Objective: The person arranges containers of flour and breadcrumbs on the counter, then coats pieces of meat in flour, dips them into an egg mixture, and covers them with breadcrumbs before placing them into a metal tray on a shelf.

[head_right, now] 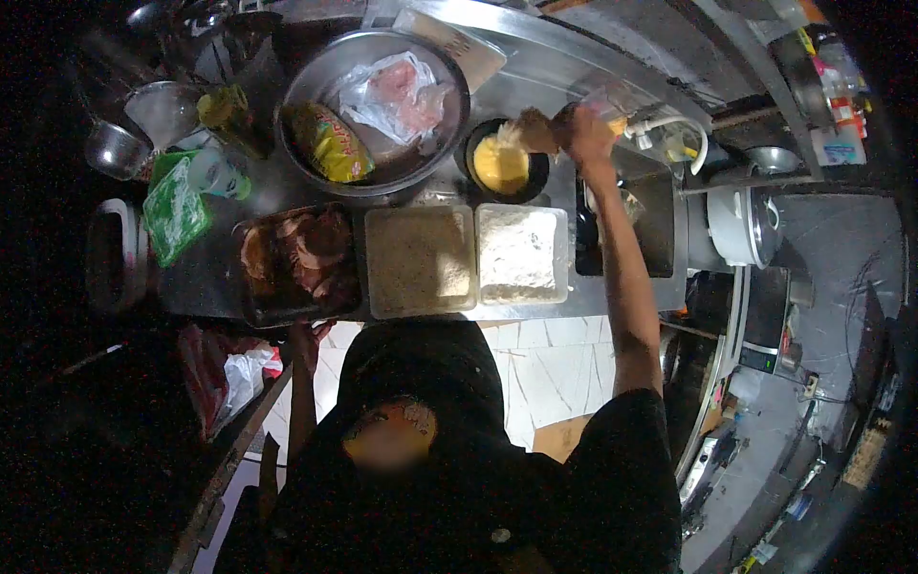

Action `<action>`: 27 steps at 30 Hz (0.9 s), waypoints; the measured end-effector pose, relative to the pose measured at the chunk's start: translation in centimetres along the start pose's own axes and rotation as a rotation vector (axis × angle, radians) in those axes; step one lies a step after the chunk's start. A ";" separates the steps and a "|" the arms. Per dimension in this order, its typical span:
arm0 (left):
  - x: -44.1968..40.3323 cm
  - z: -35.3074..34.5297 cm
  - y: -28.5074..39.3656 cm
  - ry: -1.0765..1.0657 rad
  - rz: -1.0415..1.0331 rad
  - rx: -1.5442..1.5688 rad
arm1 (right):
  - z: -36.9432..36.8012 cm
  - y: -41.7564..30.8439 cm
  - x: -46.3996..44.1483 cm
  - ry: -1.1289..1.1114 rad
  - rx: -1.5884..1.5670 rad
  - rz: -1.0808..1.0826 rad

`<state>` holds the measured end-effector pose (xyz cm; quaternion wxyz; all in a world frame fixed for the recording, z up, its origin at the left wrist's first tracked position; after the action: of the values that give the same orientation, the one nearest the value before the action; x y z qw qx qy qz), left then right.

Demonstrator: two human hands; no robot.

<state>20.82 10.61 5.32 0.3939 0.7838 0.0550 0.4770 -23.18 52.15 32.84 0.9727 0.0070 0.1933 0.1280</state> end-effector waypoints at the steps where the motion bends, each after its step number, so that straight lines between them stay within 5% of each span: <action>1: -0.9 0.6 -0.8 -0.029 0.020 0.023 | 1.0 -0.1 0.0 -0.006 0.002 -0.001; 3: -1.0 1.8 -1.6 -0.044 0.053 0.037 | 4.8 -1.4 -0.1 0.156 -0.259 0.092; 5: -0.5 1.0 -0.9 -0.263 -0.132 -0.033 | 2.6 -1.1 0.1 0.057 -0.044 -0.042; 7: 0.0 0.9 -0.4 -0.286 -0.060 0.068 | -0.7 0.0 1.3 0.134 -0.202 0.051; 9: 0.8 0.1 0.4 -0.373 -0.132 0.134 | -2.5 -1.3 2.5 -0.035 -0.013 -0.049; 10: 1.2 -0.7 0.9 -0.182 -0.117 0.031 | -3.6 -1.7 3.5 -0.047 -0.111 -0.106; 15: 1.8 -1.2 1.4 -0.275 -0.093 0.100 | -5.0 -1.5 5.7 -0.034 -0.133 -0.145; 17: 1.5 -0.9 1.0 -0.103 -0.016 0.084 | -4.0 -0.7 5.0 -0.114 -0.099 -0.137; 27: 0.2 0.7 -0.2 -0.233 -0.017 0.147 | -3.7 4.5 3.1 -0.057 -0.020 -0.192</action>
<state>21.54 10.44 5.21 0.3431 0.8602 0.0505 0.3740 -22.94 57.11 28.58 0.9857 -0.0177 0.1638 0.0359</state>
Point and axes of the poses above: each hand's wrist, its own x-axis away from the middle knuckle, its own z-axis out of the back of the hand, y = z × x, the point moved 4 cm from there along -x, towards the middle knuckle, and after that the axes turned 12 degrees about y, right-handed, at the moved point
